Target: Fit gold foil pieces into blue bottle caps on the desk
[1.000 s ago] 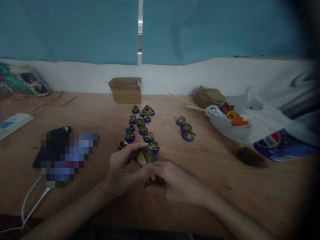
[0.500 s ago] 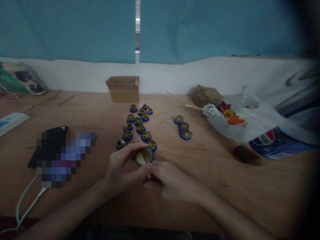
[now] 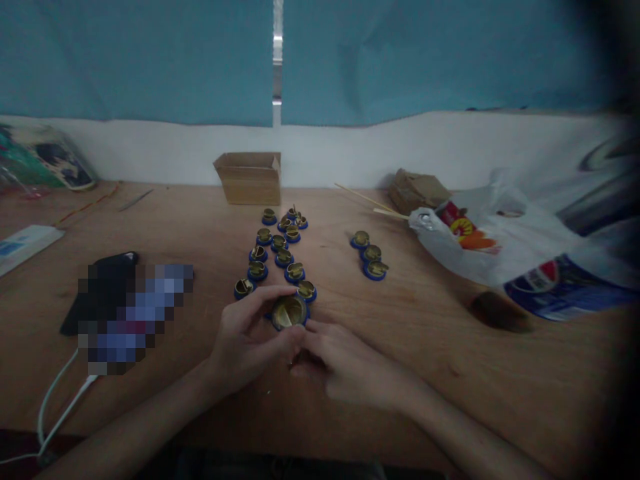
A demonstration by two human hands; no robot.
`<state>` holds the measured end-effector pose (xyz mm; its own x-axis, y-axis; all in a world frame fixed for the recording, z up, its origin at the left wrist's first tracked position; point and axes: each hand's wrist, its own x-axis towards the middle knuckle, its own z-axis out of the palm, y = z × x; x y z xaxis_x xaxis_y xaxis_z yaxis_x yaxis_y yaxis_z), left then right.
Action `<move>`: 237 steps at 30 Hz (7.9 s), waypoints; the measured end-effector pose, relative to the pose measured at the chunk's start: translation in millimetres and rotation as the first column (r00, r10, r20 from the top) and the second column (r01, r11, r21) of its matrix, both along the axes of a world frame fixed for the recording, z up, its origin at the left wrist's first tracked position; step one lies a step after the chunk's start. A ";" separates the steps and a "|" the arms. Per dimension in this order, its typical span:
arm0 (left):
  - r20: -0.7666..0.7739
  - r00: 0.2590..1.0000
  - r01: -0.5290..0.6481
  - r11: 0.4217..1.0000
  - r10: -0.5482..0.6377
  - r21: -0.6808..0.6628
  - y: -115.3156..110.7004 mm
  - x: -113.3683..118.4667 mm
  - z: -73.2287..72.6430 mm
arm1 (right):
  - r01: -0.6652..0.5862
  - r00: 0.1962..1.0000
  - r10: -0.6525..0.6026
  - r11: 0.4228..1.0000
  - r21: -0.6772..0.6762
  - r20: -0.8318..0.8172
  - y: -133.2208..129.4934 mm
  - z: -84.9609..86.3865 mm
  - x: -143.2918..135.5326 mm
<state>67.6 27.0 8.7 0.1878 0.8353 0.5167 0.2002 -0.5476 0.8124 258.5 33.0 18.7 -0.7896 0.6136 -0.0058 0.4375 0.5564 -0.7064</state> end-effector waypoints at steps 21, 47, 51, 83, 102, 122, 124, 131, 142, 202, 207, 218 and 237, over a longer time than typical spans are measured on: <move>0.182 0.981 -0.054 0.995 0.068 -0.080 3.0 7.1 0.1 | -0.244 0.844 -0.312 0.499 -0.831 -0.435 5.1 15.8 11.8; -0.113 0.986 -0.098 0.979 0.119 0.177 6.3 4.8 1.6 | -0.174 0.639 -0.559 0.564 -0.807 -0.529 12.2 13.0 12.0; -0.168 0.968 -0.137 0.956 0.185 0.261 4.9 5.5 0.6 | -0.171 0.626 -0.593 0.528 -0.832 -0.506 9.9 5.0 4.5; -0.175 0.984 0.038 0.923 0.032 0.384 2.3 2.2 -10.1 | -0.029 0.620 -0.580 0.655 -0.755 -0.528 2.3 0.4 -9.1; -0.238 0.970 0.089 0.860 0.039 0.502 1.3 -2.9 -13.6 | 0.013 0.584 -0.590 0.694 -0.720 -0.558 -2.7 4.7 -15.0; 0.283 0.951 0.194 0.954 -0.126 -0.226 0.4 6.6 -14.5 | 0.125 0.635 -0.591 0.714 -0.689 -0.497 7.7 13.9 -5.9; 0.321 0.940 0.206 0.944 -0.117 -0.257 0.8 7.9 -13.6 | 0.127 0.644 -0.592 0.708 -0.695 -0.485 7.7 13.2 -6.4; 0.365 0.924 0.230 0.931 -0.117 -0.283 2.2 9.8 -9.5 | 0.161 0.680 -0.597 0.689 -0.707 -0.427 7.4 12.2 -5.1; 0.252 0.962 0.155 0.972 -0.107 -0.179 1.2 9.3 -11.4 | 0.424 0.736 -0.585 0.790 -0.442 -0.339 5.0 7.7 -7.6; -0.344 0.936 0.043 0.941 0.080 0.336 -10.9 12.3 -0.1 | 0.133 0.618 -0.731 0.461 -0.877 -0.290 18.8 13.5 8.3; -0.444 0.895 0.129 0.935 0.034 0.330 -11.5 15.3 -3.3 | 0.096 0.597 -0.751 0.415 -0.905 -0.282 18.6 10.7 8.3; -0.597 0.802 0.171 0.952 0.015 0.253 -8.1 16.1 -10.4 | 0.064 0.458 -0.843 0.347 -0.936 -0.281 19.0 8.8 6.2; -0.615 0.788 0.053 0.997 -0.012 0.049 -5.1 14.1 -12.6 | 0.176 0.404 -0.864 0.396 -0.901 -0.300 19.3 7.2 4.2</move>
<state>81.7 21.9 -3.9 0.5094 0.7940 0.3318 0.6268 -0.6065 0.4891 262.7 52.4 26.0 -0.2166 0.9231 -0.3177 -0.3594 -0.3779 -0.8532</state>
